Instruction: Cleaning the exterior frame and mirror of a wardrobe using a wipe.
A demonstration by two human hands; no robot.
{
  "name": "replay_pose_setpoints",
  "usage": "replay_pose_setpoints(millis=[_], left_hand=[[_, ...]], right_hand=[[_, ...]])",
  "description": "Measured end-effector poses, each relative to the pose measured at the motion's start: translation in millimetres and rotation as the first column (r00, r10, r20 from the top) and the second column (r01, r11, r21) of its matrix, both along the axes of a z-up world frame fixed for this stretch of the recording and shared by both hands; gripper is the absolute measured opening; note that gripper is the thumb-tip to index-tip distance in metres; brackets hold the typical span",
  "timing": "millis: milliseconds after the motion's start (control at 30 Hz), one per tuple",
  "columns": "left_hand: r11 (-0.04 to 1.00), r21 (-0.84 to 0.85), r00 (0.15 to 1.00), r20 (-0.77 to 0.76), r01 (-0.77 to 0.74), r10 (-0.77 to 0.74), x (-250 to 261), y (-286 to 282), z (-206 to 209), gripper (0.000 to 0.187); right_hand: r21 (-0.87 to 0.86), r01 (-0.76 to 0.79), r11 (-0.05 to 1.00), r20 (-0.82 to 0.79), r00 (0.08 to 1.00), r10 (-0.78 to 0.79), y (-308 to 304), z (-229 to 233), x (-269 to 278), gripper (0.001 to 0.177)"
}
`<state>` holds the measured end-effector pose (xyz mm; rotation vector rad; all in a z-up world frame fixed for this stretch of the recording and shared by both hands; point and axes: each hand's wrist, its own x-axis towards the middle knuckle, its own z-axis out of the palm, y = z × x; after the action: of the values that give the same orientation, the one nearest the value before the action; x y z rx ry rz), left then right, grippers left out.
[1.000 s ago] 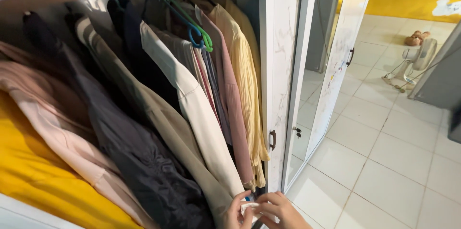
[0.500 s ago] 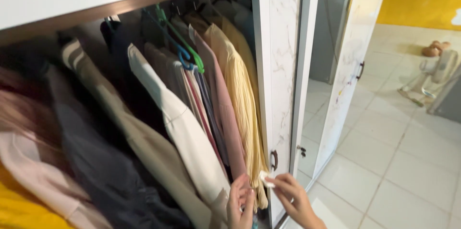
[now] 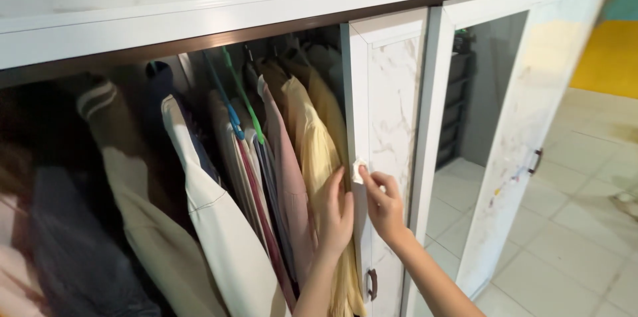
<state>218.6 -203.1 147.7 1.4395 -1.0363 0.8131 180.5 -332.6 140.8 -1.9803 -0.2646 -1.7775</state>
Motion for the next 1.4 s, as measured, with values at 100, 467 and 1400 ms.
replay_pose_setpoints(millis=[100, 467, 1400], left_hand=[[0.994, 0.021, 0.965, -0.242, 0.106, -0.098, -3, -14, 15, 0.046], [0.993, -0.070, 0.924, -0.367, 0.092, -0.112, 8, -33, -15, 0.052], [0.991, -0.058, 0.940, -0.328, -0.121, 0.096, 2, -48, -19, 0.053]], right_hand=[[-0.154, 0.009, 0.988, 0.114, 0.993, 0.009, -13, -6, 27, 0.050], [-0.190, -0.079, 0.979, 0.093, 0.991, 0.098, -26, 22, 23, 0.049], [-0.376, -0.033, 0.926, 0.207, 0.971, 0.118, -51, 121, 28, 0.054]])
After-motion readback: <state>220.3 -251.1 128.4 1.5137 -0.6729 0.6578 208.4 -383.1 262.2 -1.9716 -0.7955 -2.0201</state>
